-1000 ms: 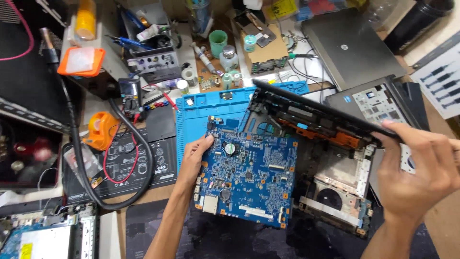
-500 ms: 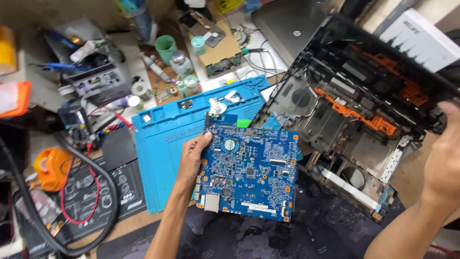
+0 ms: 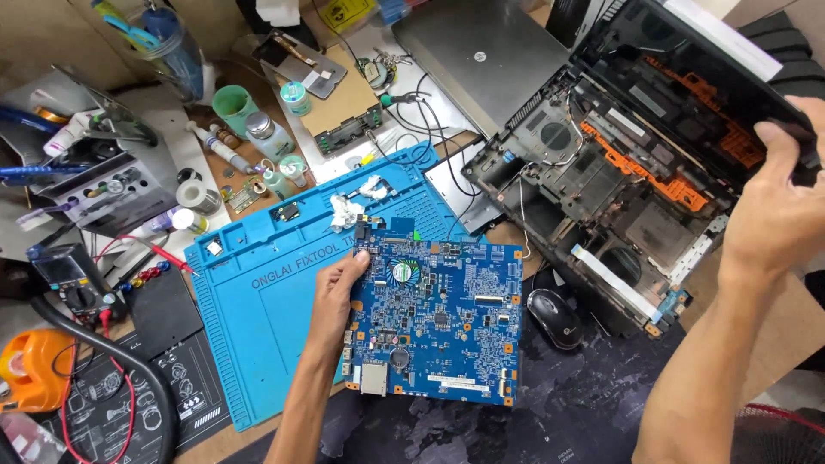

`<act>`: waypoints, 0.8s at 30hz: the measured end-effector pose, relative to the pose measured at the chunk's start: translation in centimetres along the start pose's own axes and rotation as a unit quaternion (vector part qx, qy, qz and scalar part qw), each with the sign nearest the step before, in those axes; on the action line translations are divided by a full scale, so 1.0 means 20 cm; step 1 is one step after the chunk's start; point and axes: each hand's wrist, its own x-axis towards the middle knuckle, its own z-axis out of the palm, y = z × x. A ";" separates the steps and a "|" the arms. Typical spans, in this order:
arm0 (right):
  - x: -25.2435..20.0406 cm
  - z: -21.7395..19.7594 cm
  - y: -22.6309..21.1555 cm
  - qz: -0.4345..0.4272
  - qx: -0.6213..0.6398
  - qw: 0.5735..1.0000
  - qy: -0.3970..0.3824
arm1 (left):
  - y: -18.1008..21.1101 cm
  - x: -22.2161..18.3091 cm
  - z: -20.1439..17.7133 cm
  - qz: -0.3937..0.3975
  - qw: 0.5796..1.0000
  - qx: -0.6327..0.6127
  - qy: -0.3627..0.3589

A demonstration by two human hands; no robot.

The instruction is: Final inspection and repair of a laptop motherboard after disassembly.

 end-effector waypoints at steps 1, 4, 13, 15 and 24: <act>0.00 0.02 -0.01 0.002 -0.002 1.000 0.001 | -0.05 0.02 -0.02 0.003 0.999 0.035 0.011; 0.02 0.05 -0.06 0.028 -0.010 0.999 -0.011 | -0.06 0.03 -0.01 0.009 0.998 0.061 0.010; 0.03 0.16 -0.10 0.034 -0.036 0.999 -0.010 | -0.06 0.02 0.01 0.005 0.999 0.038 -0.004; 0.03 0.15 -0.10 0.028 -0.041 0.999 -0.007 | -0.04 0.01 0.00 0.001 1.000 0.020 -0.006; 0.10 0.08 -0.20 0.013 -0.075 0.996 -0.042 | -0.04 -0.02 -0.07 -0.045 0.998 -0.034 0.014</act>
